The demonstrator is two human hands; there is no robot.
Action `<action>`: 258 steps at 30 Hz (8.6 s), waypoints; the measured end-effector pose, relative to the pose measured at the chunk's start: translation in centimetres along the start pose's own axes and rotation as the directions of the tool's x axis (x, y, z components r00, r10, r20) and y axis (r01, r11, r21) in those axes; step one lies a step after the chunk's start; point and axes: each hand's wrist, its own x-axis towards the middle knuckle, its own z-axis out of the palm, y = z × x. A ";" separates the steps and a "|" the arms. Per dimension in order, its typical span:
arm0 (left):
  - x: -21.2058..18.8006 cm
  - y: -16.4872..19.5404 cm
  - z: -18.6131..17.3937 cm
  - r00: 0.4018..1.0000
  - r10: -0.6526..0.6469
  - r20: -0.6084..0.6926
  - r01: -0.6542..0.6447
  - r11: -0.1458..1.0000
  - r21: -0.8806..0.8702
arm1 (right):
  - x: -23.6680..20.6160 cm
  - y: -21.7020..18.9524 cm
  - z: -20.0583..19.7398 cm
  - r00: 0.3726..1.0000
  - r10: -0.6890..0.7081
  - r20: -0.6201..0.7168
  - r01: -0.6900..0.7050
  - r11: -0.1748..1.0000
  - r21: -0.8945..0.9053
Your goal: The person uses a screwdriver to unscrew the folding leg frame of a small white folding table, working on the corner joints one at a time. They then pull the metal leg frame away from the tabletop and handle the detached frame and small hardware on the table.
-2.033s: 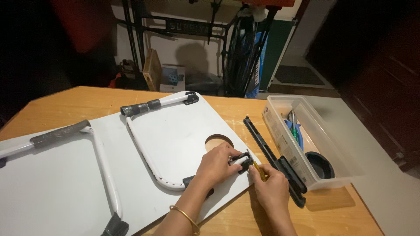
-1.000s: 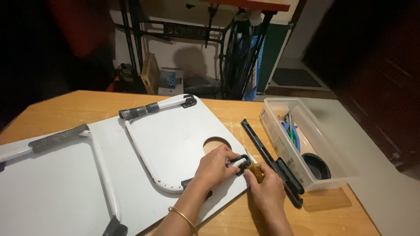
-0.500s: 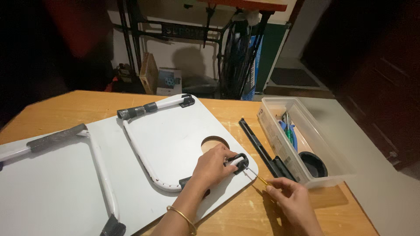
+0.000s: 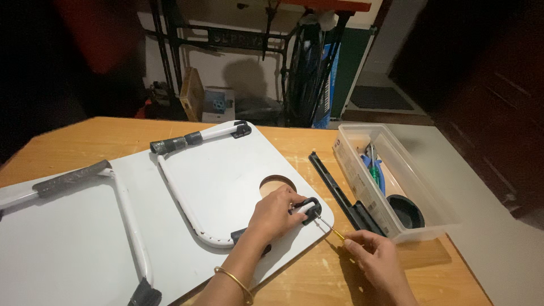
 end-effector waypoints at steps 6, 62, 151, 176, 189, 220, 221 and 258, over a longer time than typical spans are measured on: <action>-0.1 0.0 -0.1 1.000 0.027 -0.015 -0.027 0.999 -0.024 | -0.2 -0.1 0.6 0.998 -0.024 0.051 0.025 0.999 -0.022; -0.1 -0.3 0.1 0.998 0.045 -0.034 -0.046 0.999 -0.026 | 1.5 3.1 0.4 0.975 0.089 0.204 -0.156 0.927 0.341; 0.4 -0.6 -0.1 1.000 0.016 0.003 -0.016 1.000 0.010 | -2.2 -2.3 1.4 0.963 -0.250 -0.104 0.189 0.894 -0.407; 0.6 -1.0 0.2 0.998 0.060 -0.026 -0.060 0.998 0.006 | 0.5 -0.2 -1.2 0.930 -0.098 0.354 0.131 0.989 -0.070; 1.0 -0.8 0.4 0.998 0.061 -0.017 -0.060 0.998 0.010 | -1.4 -3.4 0.4 0.989 -0.122 0.078 0.141 0.934 -0.329; 0.5 -0.3 0.1 0.999 0.042 -0.007 -0.042 0.999 0.007 | -2.2 -3.3 0.2 0.933 -0.349 -0.083 0.304 0.893 -0.333; 0.5 -0.3 0.1 0.999 0.048 -0.015 -0.048 0.999 0.008 | -2.5 -3.5 0.2 0.933 -0.348 -0.088 0.299 0.889 -0.345; -2.1 5.8 12.1 0.821 -0.570 -0.042 0.387 0.608 -0.693 | 0.1 5.6 -1.5 0.988 -0.019 0.151 -0.023 0.962 0.271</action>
